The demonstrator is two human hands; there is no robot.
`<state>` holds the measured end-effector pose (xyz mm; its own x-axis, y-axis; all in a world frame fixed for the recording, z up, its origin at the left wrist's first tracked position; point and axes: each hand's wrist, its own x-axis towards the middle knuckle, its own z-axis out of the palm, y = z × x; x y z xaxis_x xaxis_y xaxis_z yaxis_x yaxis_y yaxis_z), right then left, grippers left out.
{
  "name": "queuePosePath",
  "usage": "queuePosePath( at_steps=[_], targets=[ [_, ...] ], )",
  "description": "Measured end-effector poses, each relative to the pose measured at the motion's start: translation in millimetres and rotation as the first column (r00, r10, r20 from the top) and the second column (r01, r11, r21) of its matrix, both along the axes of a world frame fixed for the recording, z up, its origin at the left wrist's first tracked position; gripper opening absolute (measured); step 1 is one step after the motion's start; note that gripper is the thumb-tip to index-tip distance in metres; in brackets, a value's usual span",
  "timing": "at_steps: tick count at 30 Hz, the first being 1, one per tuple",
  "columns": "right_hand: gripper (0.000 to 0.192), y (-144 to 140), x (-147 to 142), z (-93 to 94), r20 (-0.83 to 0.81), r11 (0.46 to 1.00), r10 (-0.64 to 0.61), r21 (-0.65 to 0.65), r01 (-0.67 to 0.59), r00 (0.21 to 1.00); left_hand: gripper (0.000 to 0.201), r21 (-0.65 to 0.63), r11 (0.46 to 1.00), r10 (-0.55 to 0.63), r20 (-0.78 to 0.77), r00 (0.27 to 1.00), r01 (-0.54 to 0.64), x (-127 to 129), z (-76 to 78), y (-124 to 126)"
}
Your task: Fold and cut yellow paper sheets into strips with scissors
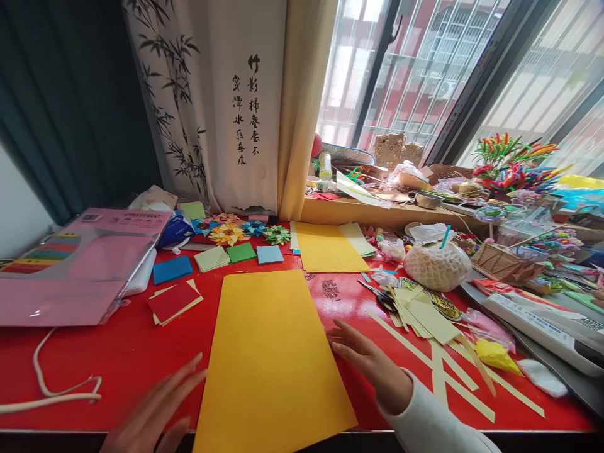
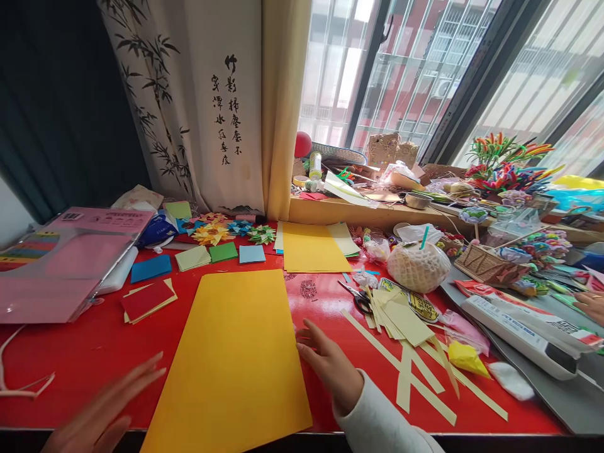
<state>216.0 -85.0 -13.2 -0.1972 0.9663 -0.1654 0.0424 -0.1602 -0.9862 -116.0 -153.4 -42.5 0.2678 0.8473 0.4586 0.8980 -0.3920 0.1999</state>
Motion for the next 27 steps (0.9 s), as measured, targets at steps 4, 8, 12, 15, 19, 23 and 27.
queuePosePath(
  at_steps=[4, 8, 12, 15, 19, 23, 27],
  targets=[
    [0.055, 5, 4, 4.4, -0.162, 0.986, -0.042, -0.164, 0.015, 0.986, 0.034, 0.054, 0.998, 0.043, -0.026, 0.999, -0.041, -1, -10.6, 18],
    [0.051, 7, -3, 7.7, -0.303, 0.972, -0.085, -0.237, 0.012, 0.949, 0.029, -0.033, 0.995, -0.097, 0.027, 0.995, 0.098, 11, -19.9, 29],
    [0.042, 12, -6, 13.3, -0.295, 0.965, -0.098, -0.263, 0.018, 0.951, 0.038, -0.179, 0.984, -0.003, 0.124, 0.992, 0.025, 24, -15.0, 36],
    [0.041, 17, -5, 12.6, -0.276, 0.969, -0.097, -0.244, 0.028, 0.956, 0.046, -0.265, 0.957, 0.172, 0.193, 0.966, -0.117, 32, -7.3, 42],
    [0.038, 23, -6, 9.5, -0.258, 0.975, -0.061, -0.223, 0.002, 0.964, 0.051, -0.433, 0.893, 0.283, 0.332, 0.900, -0.122, 38, 4.7, 48],
    [0.032, 29, -11, 13.1, -0.228, 0.975, -0.050, -0.223, -0.002, 0.972, 0.054, -0.578, 0.816, 0.343, 0.487, 0.803, 0.002, 36, 14.1, 56],
    [0.029, 36, -14, 15.8, -0.169, 0.972, -0.073, -0.234, 0.032, 0.983, 0.055, -0.574, 0.805, 0.303, 0.615, 0.728, 0.149, 26, 13.9, 68]
  ],
)
